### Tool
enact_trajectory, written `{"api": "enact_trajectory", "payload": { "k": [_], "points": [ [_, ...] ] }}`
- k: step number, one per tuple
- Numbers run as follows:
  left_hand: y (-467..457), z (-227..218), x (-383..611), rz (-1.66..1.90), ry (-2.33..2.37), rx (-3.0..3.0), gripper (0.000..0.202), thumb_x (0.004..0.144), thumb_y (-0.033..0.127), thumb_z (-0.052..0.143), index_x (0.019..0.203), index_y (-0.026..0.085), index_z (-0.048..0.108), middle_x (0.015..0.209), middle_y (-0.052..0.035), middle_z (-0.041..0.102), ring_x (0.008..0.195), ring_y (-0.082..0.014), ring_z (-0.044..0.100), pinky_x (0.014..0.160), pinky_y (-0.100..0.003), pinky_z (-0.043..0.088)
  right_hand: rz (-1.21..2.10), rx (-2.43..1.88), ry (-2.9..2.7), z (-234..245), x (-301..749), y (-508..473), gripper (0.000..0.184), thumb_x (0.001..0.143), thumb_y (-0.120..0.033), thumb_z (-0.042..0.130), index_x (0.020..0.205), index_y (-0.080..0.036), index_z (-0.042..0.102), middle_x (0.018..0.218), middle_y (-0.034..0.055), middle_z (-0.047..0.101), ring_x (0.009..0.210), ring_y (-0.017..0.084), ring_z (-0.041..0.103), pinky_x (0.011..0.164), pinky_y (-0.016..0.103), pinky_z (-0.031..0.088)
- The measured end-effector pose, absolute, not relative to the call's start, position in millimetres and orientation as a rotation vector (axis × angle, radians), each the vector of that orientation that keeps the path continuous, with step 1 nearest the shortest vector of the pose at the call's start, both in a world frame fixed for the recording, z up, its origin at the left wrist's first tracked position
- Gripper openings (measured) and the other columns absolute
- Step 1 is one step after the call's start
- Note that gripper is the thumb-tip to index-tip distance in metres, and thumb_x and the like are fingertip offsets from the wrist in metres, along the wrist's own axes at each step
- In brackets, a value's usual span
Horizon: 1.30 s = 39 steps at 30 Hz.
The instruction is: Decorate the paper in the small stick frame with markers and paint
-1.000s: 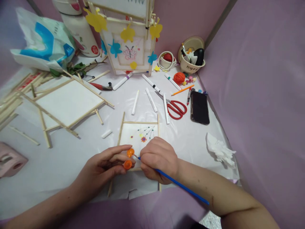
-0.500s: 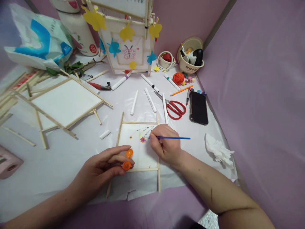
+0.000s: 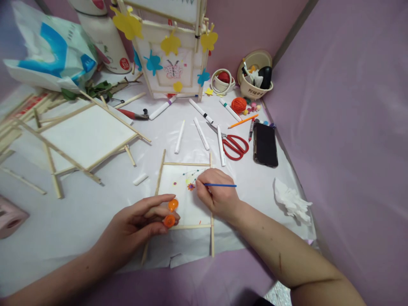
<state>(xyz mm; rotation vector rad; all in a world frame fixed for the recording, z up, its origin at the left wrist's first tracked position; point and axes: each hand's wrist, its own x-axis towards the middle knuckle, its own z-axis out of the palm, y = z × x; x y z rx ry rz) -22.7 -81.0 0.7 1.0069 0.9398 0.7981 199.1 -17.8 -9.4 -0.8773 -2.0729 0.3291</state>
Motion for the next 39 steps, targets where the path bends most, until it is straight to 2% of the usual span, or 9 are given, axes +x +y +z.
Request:
{"api": "enact_trajectory", "payload": {
  "k": [12,27,39],
  "points": [
    [-83.2,-1.3,-23.9,0.817,0.925,1.003,0.043,0.079,0.008,0.068,0.119,0.025,0.065,0.088,0.0028,0.076,0.083,-0.0130,0.071,0.077,-0.022,0.057,0.325,-0.878,-2.096,-9.7,198.7,-17.3,0.013,0.090,-0.012,0.051,0.081,-0.020,0.056,0.067,0.0022,0.061,0.060,0.015,0.055,0.059,0.028,0.045],
    [-79.5,4.8,-23.7,0.801,0.939,0.990,0.043,0.078,0.004,0.068,0.116,0.023,0.065,0.086,0.0053,0.076,0.082,-0.0093,0.071,0.077,-0.016,0.056,0.280,-0.873,-2.102,-10.2,198.6,-16.5,0.013,0.090,-0.010,0.051,0.082,-0.020,0.056,0.066,0.0021,0.060,0.061,0.015,0.054,0.060,0.027,0.044],
    [-78.7,3.3,-23.2,0.816,0.921,0.982,0.044,0.078,0.004,0.068,0.117,0.024,0.065,0.087,0.0052,0.077,0.082,-0.0089,0.071,0.077,-0.016,0.056,0.251,-0.889,-2.100,-10.4,198.9,-16.4,0.013,0.090,-0.011,0.051,0.081,-0.020,0.057,0.065,0.0016,0.059,0.061,0.015,0.054,0.060,0.027,0.043]
  ]
}}
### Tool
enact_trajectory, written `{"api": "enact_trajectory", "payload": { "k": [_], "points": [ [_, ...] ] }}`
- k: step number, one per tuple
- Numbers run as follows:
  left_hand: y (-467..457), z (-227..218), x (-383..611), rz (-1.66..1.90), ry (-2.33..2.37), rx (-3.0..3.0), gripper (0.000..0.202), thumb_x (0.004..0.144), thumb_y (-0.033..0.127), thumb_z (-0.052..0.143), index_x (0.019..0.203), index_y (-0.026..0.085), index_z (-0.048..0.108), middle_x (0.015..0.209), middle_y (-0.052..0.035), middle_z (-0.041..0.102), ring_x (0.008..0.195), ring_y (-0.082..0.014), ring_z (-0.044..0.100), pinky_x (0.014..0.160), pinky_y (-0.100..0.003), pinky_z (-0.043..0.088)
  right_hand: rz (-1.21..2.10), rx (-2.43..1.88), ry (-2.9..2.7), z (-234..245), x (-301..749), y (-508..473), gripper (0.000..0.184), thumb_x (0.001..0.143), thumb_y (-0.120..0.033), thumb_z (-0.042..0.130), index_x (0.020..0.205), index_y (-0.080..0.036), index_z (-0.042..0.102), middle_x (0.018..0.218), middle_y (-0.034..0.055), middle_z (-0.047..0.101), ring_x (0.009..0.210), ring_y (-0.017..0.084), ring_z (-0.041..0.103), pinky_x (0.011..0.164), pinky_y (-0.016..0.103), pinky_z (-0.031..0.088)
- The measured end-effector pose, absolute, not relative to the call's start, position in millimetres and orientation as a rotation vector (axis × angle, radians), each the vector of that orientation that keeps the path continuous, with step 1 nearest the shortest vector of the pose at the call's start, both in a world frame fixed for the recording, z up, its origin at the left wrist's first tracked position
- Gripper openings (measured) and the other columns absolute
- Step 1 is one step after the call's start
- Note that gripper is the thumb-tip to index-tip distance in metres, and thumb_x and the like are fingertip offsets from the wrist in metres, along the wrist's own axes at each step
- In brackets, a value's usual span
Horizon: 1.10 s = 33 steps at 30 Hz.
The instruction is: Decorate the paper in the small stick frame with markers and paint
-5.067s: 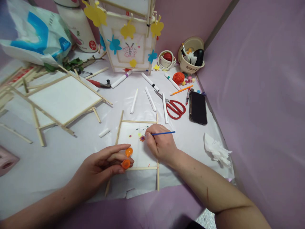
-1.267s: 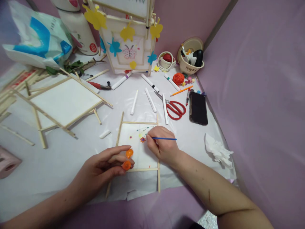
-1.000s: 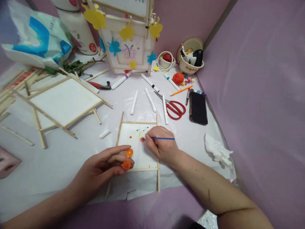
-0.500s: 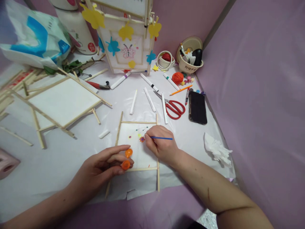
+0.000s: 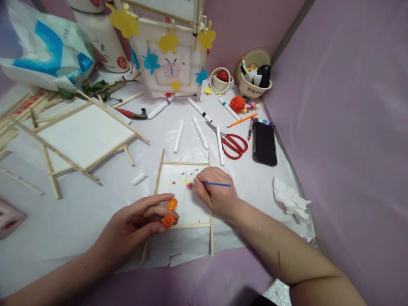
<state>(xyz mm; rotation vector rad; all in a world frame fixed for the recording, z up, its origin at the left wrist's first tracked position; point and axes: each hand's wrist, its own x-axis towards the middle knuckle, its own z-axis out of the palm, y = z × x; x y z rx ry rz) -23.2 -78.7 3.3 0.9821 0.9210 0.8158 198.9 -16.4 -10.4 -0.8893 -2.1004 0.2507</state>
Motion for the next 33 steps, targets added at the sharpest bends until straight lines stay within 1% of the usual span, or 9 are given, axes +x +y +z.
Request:
{"api": "enact_trajectory", "payload": {
  "k": [20,28,33],
  "points": [
    [-79.6,3.6,-23.8,0.813,0.925,0.974,0.043,0.078,0.003,0.068,0.115,0.025,0.067,0.086,0.0060,0.076,0.081,-0.0080,0.071,0.075,-0.014,0.055,0.297,-0.882,-2.087,-9.3,199.0,-18.5,0.013,0.090,-0.011,0.050,0.082,-0.020,0.057,0.066,0.0018,0.060,0.061,0.015,0.055,0.060,0.028,0.045],
    [-79.2,4.3,-22.1,0.808,0.929,0.983,0.043,0.078,0.004,0.067,0.116,0.023,0.066,0.086,0.0037,0.076,0.081,-0.0108,0.071,0.075,-0.018,0.057,0.278,-0.874,-2.094,-8.9,198.8,-17.7,0.014,0.091,-0.012,0.050,0.083,-0.020,0.058,0.067,0.0018,0.060,0.062,0.015,0.055,0.060,0.027,0.045],
    [-79.3,2.0,-23.2,0.795,0.935,1.007,0.042,0.080,0.007,0.067,0.119,0.024,0.064,0.088,0.0023,0.076,0.084,-0.0128,0.071,0.079,-0.022,0.057,0.256,-0.897,-2.112,-9.5,199.2,-17.3,0.013,0.091,-0.012,0.051,0.083,-0.020,0.057,0.067,0.0019,0.060,0.062,0.015,0.055,0.060,0.027,0.045]
  ]
}}
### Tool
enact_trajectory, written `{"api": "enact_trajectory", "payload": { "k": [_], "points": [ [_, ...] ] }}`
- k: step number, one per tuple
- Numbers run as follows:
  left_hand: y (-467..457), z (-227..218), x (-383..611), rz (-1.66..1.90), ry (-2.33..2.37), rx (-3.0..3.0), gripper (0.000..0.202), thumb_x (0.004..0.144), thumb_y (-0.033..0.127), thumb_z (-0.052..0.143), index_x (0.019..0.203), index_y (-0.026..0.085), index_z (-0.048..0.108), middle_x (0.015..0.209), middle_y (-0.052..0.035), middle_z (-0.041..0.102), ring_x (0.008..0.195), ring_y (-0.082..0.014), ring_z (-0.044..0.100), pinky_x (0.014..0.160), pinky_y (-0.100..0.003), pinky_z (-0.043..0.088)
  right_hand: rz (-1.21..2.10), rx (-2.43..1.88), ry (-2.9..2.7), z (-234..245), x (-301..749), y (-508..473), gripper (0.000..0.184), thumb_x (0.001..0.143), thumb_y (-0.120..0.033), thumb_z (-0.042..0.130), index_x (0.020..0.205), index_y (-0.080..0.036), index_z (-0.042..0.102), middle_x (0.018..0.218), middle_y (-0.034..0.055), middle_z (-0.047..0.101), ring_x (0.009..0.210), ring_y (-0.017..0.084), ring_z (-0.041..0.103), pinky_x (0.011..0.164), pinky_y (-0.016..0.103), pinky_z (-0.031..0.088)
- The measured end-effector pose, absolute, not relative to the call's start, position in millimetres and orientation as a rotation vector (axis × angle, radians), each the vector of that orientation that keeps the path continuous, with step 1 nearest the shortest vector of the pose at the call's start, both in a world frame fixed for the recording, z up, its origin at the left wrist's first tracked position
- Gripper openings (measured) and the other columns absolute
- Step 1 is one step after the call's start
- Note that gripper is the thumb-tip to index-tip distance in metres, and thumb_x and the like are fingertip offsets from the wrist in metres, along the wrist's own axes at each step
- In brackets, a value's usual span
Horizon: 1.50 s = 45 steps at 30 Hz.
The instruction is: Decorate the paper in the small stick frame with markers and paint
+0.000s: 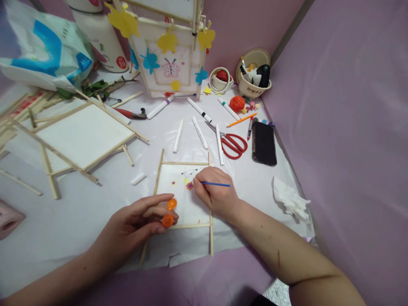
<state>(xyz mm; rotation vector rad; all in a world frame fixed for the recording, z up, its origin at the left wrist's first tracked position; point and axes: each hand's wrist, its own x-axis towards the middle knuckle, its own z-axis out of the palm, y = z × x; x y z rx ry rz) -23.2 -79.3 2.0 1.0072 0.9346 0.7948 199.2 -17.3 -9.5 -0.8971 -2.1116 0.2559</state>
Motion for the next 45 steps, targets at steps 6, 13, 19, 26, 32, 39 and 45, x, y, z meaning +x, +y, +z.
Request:
{"api": "enact_trajectory", "payload": {
  "k": [6,13,19,26,32,39,45],
  "points": [
    [-81.5,0.1,-24.0,0.798,0.935,1.023,0.043,0.080,0.008,0.067,0.120,0.022,0.064,0.088,0.0006,0.076,0.084,-0.0147,0.072,0.079,-0.025,0.058,0.242,-0.909,-2.103,-9.8,199.2,-16.7,0.013,0.091,-0.012,0.050,0.082,-0.020,0.056,0.066,0.0018,0.059,0.061,0.015,0.054,0.060,0.027,0.044],
    [-80.5,3.1,-24.2,0.789,0.942,1.008,0.042,0.080,0.007,0.067,0.119,0.023,0.064,0.088,0.0029,0.076,0.084,-0.0115,0.071,0.078,-0.020,0.057,0.277,-0.892,-2.106,-9.2,198.4,-17.9,0.014,0.090,-0.011,0.050,0.082,-0.020,0.056,0.066,0.0016,0.059,0.060,0.015,0.054,0.059,0.027,0.044],
    [-79.8,2.4,-23.8,0.797,0.932,1.005,0.042,0.080,0.006,0.067,0.119,0.023,0.064,0.088,0.0024,0.076,0.084,-0.0122,0.071,0.078,-0.021,0.057,0.303,-0.904,-2.069,-7.6,198.8,-20.1,0.013,0.089,-0.010,0.050,0.085,-0.020,0.056,0.069,0.0026,0.060,0.064,0.016,0.057,0.060,0.029,0.045],
    [-81.2,-0.8,-23.5,0.793,0.940,1.016,0.042,0.080,0.009,0.068,0.120,0.024,0.065,0.088,0.0018,0.076,0.084,-0.0138,0.071,0.079,-0.024,0.057,0.295,-0.925,-2.084,-7.9,199.6,-20.7,0.015,0.088,-0.010,0.045,0.089,-0.020,0.056,0.073,0.0037,0.061,0.068,0.018,0.058,0.063,0.031,0.047],
    [-83.8,-6.4,-24.3,0.822,0.903,1.007,0.044,0.082,0.010,0.069,0.122,0.025,0.065,0.090,0.0006,0.076,0.085,-0.0145,0.071,0.079,-0.024,0.057,0.288,-0.942,-2.123,-8.5,198.8,-20.4,0.013,0.087,-0.010,0.046,0.088,-0.020,0.055,0.073,0.0036,0.061,0.067,0.018,0.059,0.063,0.032,0.047],
    [-82.4,-4.6,-24.2,0.808,0.909,0.994,0.043,0.080,0.010,0.069,0.121,0.024,0.065,0.090,-0.0001,0.076,0.084,-0.0151,0.071,0.079,-0.025,0.057,0.273,-0.943,-2.134,-8.6,198.3,-19.4,0.013,0.088,-0.010,0.045,0.086,-0.020,0.054,0.072,0.0039,0.061,0.066,0.018,0.058,0.062,0.031,0.047],
    [-80.7,-0.8,-23.7,0.774,0.953,1.012,0.043,0.079,0.014,0.069,0.122,0.021,0.064,0.089,-0.0029,0.076,0.085,-0.0187,0.071,0.080,-0.030,0.058,0.276,-0.938,-2.133,-9.6,198.4,-20.0,0.014,0.087,-0.010,0.046,0.086,-0.020,0.055,0.072,0.0035,0.061,0.066,0.018,0.058,0.062,0.031,0.047]
  ]
}}
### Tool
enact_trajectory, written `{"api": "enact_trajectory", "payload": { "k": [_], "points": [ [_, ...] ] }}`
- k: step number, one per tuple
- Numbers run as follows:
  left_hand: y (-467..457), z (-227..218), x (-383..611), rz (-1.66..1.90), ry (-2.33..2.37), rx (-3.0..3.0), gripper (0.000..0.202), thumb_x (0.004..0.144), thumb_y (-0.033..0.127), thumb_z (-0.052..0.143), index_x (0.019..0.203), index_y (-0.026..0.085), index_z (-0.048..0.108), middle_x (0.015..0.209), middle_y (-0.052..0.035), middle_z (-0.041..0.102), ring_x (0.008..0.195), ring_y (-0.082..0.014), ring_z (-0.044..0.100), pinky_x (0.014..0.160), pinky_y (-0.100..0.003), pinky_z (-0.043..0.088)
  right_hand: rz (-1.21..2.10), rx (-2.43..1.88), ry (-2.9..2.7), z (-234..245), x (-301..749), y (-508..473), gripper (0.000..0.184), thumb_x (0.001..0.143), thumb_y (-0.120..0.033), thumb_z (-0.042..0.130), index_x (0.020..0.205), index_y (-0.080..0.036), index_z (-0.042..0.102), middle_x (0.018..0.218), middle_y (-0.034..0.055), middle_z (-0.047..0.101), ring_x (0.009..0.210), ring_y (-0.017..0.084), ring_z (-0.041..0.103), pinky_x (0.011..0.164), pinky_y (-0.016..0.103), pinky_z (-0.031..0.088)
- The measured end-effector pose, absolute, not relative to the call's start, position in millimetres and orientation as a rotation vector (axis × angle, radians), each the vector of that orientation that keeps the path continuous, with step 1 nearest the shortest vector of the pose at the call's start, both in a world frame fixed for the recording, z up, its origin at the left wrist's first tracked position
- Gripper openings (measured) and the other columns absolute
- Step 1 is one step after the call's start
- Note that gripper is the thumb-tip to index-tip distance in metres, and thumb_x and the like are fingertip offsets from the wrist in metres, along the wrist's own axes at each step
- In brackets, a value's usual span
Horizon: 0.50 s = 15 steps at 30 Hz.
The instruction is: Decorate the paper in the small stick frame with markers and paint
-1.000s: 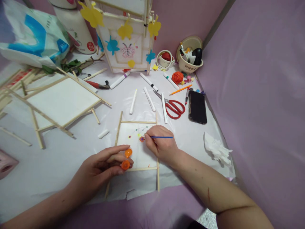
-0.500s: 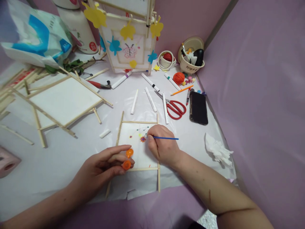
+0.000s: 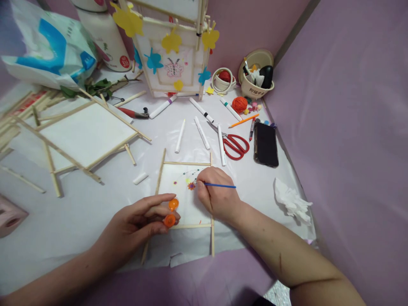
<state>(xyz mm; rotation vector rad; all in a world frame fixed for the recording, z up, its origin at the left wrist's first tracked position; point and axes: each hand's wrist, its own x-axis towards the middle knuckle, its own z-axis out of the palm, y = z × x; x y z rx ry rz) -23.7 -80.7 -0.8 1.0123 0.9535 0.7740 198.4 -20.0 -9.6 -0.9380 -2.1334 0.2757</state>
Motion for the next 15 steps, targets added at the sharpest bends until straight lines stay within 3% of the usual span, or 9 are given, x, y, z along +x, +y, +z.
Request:
{"api": "enact_trajectory", "payload": {
  "k": [15],
  "points": [
    [-82.0,-6.4,-24.0,0.809,0.908,0.995,0.044,0.081,0.010,0.069,0.122,0.024,0.065,0.090,-0.0001,0.076,0.085,-0.0156,0.071,0.080,-0.026,0.057,0.332,-0.948,-2.134,-9.2,198.6,-20.2,0.013,0.090,-0.012,0.045,0.086,-0.020,0.055,0.072,0.0040,0.061,0.066,0.018,0.058,0.062,0.031,0.046]
  ]
}}
